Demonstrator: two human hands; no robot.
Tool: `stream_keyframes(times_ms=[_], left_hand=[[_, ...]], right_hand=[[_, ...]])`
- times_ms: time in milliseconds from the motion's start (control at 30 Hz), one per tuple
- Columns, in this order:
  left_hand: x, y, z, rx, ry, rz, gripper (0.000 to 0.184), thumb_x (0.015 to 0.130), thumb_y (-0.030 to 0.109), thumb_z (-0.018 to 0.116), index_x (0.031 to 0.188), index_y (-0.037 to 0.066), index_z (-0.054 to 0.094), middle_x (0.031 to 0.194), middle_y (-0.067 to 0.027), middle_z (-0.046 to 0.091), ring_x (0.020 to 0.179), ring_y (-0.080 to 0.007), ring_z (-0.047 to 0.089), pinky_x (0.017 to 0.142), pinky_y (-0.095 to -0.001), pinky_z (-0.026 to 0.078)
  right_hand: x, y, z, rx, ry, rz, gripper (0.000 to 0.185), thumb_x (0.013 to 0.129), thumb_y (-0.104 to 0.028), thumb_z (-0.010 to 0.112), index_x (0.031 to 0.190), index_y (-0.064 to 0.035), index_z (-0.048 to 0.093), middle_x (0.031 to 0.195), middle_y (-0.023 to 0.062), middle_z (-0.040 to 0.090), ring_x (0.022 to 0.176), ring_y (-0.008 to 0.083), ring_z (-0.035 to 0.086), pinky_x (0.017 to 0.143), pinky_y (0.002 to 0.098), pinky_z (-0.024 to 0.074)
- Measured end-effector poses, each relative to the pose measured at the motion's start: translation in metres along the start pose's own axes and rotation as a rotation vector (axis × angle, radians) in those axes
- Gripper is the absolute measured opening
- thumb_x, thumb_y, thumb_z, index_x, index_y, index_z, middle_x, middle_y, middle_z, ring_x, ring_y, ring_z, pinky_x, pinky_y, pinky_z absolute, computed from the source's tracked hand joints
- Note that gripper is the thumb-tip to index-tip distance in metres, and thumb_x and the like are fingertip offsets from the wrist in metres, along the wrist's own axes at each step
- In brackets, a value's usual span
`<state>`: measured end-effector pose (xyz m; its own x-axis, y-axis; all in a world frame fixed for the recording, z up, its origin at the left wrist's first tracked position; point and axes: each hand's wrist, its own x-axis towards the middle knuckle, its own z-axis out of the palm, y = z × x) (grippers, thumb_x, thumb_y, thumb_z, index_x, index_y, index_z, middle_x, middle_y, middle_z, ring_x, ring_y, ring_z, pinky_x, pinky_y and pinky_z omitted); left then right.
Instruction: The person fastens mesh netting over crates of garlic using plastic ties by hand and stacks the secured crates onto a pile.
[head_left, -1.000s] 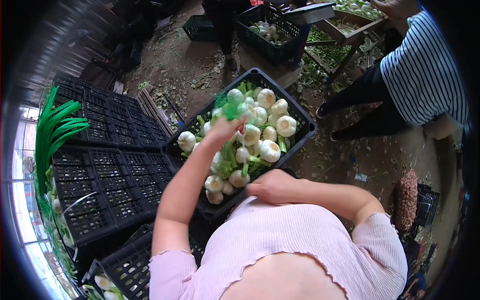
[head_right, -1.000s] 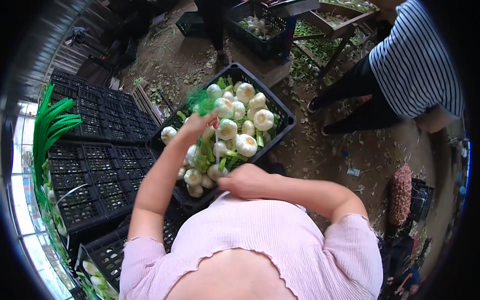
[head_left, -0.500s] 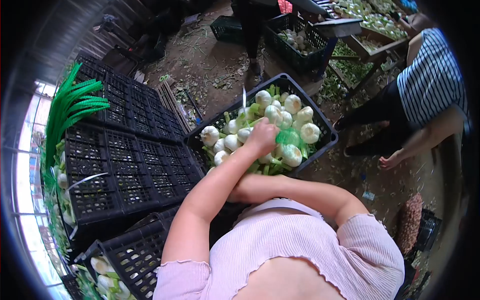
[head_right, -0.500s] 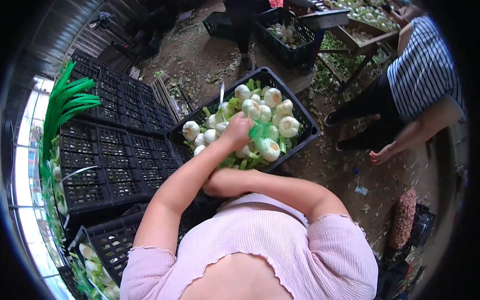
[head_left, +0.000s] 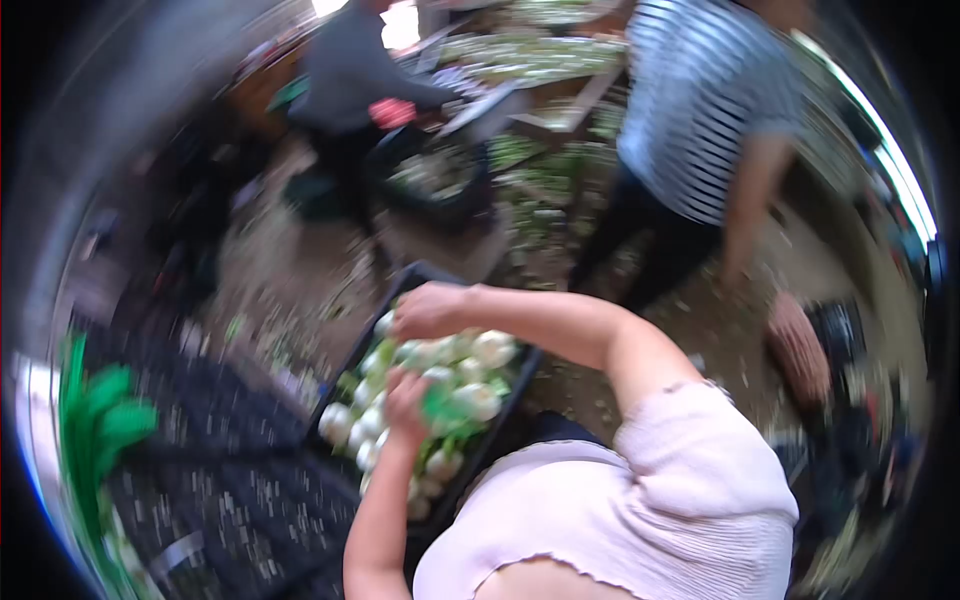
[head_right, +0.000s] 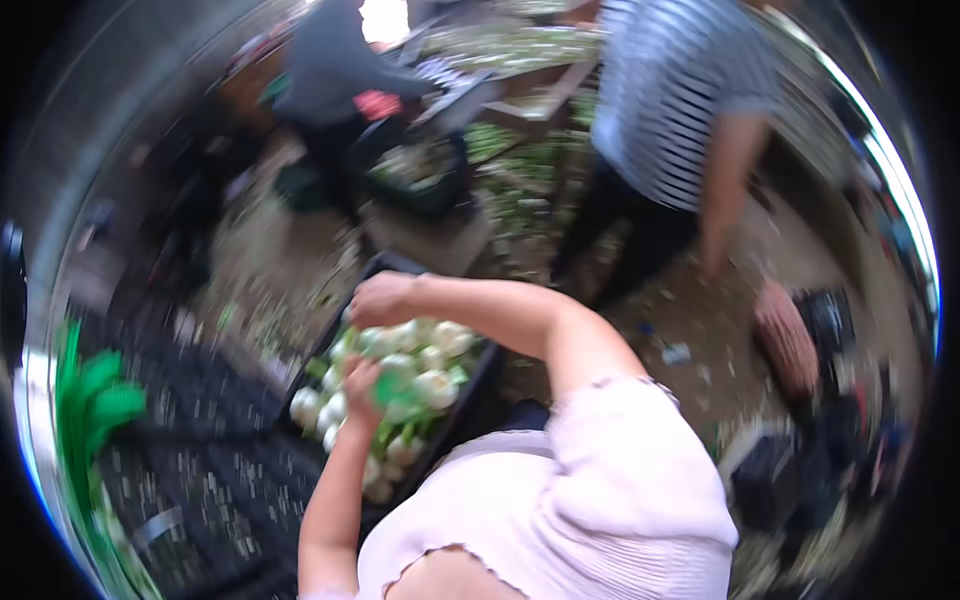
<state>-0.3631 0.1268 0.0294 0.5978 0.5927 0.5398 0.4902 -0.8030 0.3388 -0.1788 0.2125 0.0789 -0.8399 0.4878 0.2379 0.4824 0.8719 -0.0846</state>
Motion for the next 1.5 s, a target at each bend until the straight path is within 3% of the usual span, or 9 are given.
stream_keyframes(times_ms=[133,300,500,633,833,1033,1167,1233,1500], left_hand=[[-0.012,-0.024,0.018,-0.093,0.221,-0.024,0.010,0.072,0.016,0.053,0.074,0.006,0.056,0.073,-0.0059,0.055,0.074,-0.0235,0.048,0.073,-0.0363,0.036],[-0.003,-0.052,-0.003,-1.126,-0.189,-1.065,0.023,0.084,0.028,0.050,0.073,0.008,0.053,0.067,-0.0024,0.052,0.063,-0.0156,0.050,0.066,-0.0316,0.041],[0.062,0.004,-0.002,0.131,-1.002,-0.173,0.013,0.074,0.014,0.053,0.082,0.004,0.054,0.076,-0.0122,0.056,0.074,-0.0272,0.054,0.070,-0.0386,0.043],[0.065,0.012,-0.031,0.373,-1.128,-0.136,0.021,0.068,0.005,0.055,0.088,0.001,0.054,0.081,-0.0187,0.059,0.081,-0.0350,0.057,0.073,-0.0432,0.043],[0.047,0.020,-0.049,0.218,-0.796,-0.275,0.016,0.066,0.000,0.047,0.080,-0.001,0.055,0.073,-0.0188,0.057,0.069,-0.0353,0.057,0.063,-0.0443,0.046],[0.003,0.006,-0.016,0.044,-0.350,-0.203,0.010,0.071,0.003,0.047,0.076,0.002,0.055,0.083,-0.0101,0.051,0.079,-0.0272,0.048,0.072,-0.0369,0.044],[-0.001,0.010,-0.007,0.081,-0.233,-0.298,0.008,0.070,0.004,0.046,0.074,0.003,0.054,0.083,-0.0088,0.050,0.080,-0.0263,0.048,0.070,-0.0352,0.044],[-0.001,0.012,0.001,0.068,-0.215,-0.318,0.009,0.068,0.006,0.049,0.074,0.005,0.055,0.078,-0.0095,0.052,0.077,-0.0265,0.050,0.069,-0.0361,0.044],[0.001,0.009,0.049,-0.118,-0.011,-0.857,0.018,0.073,0.017,0.051,0.080,0.003,0.060,0.081,-0.0154,0.059,0.075,-0.0282,0.058,0.070,-0.0360,0.047]], right_hand=[[-0.098,-0.041,0.008,0.172,0.025,0.528,0.006,0.068,-0.020,0.055,0.072,-0.0156,0.057,0.064,0.0070,0.058,0.060,0.0283,0.057,0.051,0.0396,0.0438],[-0.089,-0.182,0.046,0.326,0.143,0.690,0.008,0.061,-0.019,0.057,0.058,-0.0117,0.056,0.056,0.0087,0.056,0.054,0.0290,0.057,0.046,0.0403,0.0453],[0.028,-0.183,0.087,0.346,0.101,0.473,0.019,0.073,-0.013,0.054,0.088,-0.0022,0.057,0.077,0.0113,0.058,0.071,0.0251,0.058,0.061,0.0366,0.0460],[0.069,-0.174,0.099,0.542,0.499,0.440,0.023,0.076,-0.012,0.052,0.096,-0.0005,0.052,0.085,0.0133,0.057,0.077,0.0248,0.056,0.069,0.0347,0.0438],[0.092,-0.194,0.112,1.178,0.655,0.609,0.031,0.080,-0.009,0.049,0.109,0.0022,0.045,0.097,0.0163,0.054,0.087,0.0244,0.053,0.079,0.0319,0.0405],[-0.047,-0.187,0.033,1.347,-0.286,-0.218,0.022,0.082,-0.011,0.050,0.100,0.0003,0.055,0.089,0.0120,0.058,0.082,0.0187,0.056,0.074,0.0315,0.0446],[-0.083,-0.084,-0.005,1.437,-0.114,1.005,0.019,0.081,-0.003,0.051,0.099,0.0001,0.057,0.091,0.0066,0.057,0.079,0.0127,0.056,0.067,0.0246,0.0456],[-0.066,-0.044,0.027,1.158,0.267,0.636,0.022,0.079,-0.001,0.054,0.100,-0.0030,0.057,0.092,0.0039,0.058,0.076,0.0097,0.056,0.062,0.0208,0.0453],[-0.001,-0.013,0.052,1.132,-0.061,0.006,0.012,0.080,-0.003,0.054,0.088,0.0046,0.058,0.086,0.0065,0.049,0.084,0.0187,0.052,0.074,0.0258,0.0419]])
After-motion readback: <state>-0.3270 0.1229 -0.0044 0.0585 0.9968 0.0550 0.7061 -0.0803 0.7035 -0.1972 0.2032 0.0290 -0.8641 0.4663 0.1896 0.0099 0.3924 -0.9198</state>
